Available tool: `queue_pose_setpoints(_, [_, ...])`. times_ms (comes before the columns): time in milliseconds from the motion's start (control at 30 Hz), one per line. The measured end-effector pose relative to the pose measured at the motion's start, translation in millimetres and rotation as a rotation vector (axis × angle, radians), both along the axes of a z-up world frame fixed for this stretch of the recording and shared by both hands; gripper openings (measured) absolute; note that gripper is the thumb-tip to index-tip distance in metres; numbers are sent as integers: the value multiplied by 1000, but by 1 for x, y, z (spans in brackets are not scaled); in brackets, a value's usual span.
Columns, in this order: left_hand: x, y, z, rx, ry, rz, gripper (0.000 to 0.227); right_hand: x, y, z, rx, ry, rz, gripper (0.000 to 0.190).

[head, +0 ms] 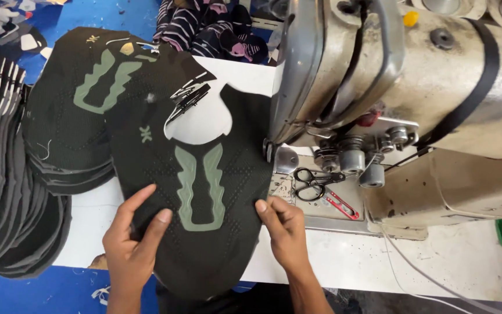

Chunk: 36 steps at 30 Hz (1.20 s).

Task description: The person repeatedly picks black shoe insole parts from a stack, aligns them under the presser foot of an industrial sewing machine, and sews along the edges. After each stitch, the person removes the part and places it on a growing pile of finished pieces. The process is repeated for multiple insoles throughout the clip.

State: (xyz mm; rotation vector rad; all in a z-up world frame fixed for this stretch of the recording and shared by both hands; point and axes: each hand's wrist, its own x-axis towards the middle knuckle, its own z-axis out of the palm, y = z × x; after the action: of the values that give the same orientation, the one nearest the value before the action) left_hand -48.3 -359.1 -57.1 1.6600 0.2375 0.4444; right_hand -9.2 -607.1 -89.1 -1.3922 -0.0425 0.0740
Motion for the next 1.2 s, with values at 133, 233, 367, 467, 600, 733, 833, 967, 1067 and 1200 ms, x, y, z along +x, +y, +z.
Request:
queue_pose_setpoints(133, [17, -1, 18, 162, 108, -127, 53, -15, -5, -29, 5, 44, -4, 32])
queue_pose_setpoints(233, [29, -3, 22, 77, 30, -173, 53, -13, -5, -21, 29, 48, 33, 34])
queue_pose_setpoints(367, [46, -6, 28, 250, -18, -141, 56, -8, -2, -3, 67, 48, 83, 31])
queue_pose_setpoints(467, [59, -12, 34, 189, -47, -157, 59, -4, -3, -4, 91, 52, 93, 29])
queue_pose_setpoints(600, [71, -21, 41, 210, -106, -141, 59, 4, -4, 1, 106, 55, 78, 28])
queue_pose_setpoints(733, [86, -25, 39, 247, -187, -128, 59, 12, -3, 3, 82, 45, 57, 29])
queue_pose_setpoints(833, [101, -25, 38, 244, -202, -139, 60, 16, -1, 5, 80, 46, 51, 30])
queue_pose_setpoints(967, [116, -27, 32, 223, -261, -157, 59, 24, 1, 11, 83, 28, 50, 31])
queue_pose_setpoints(1067, [123, -28, 30, 267, -323, -138, 59, 28, 5, 19, 97, 1, 29, 31])
queue_pose_setpoints(1200, [125, -27, 24, 108, -340, -174, 57, 29, 15, 19, 166, 14, -69, 31])
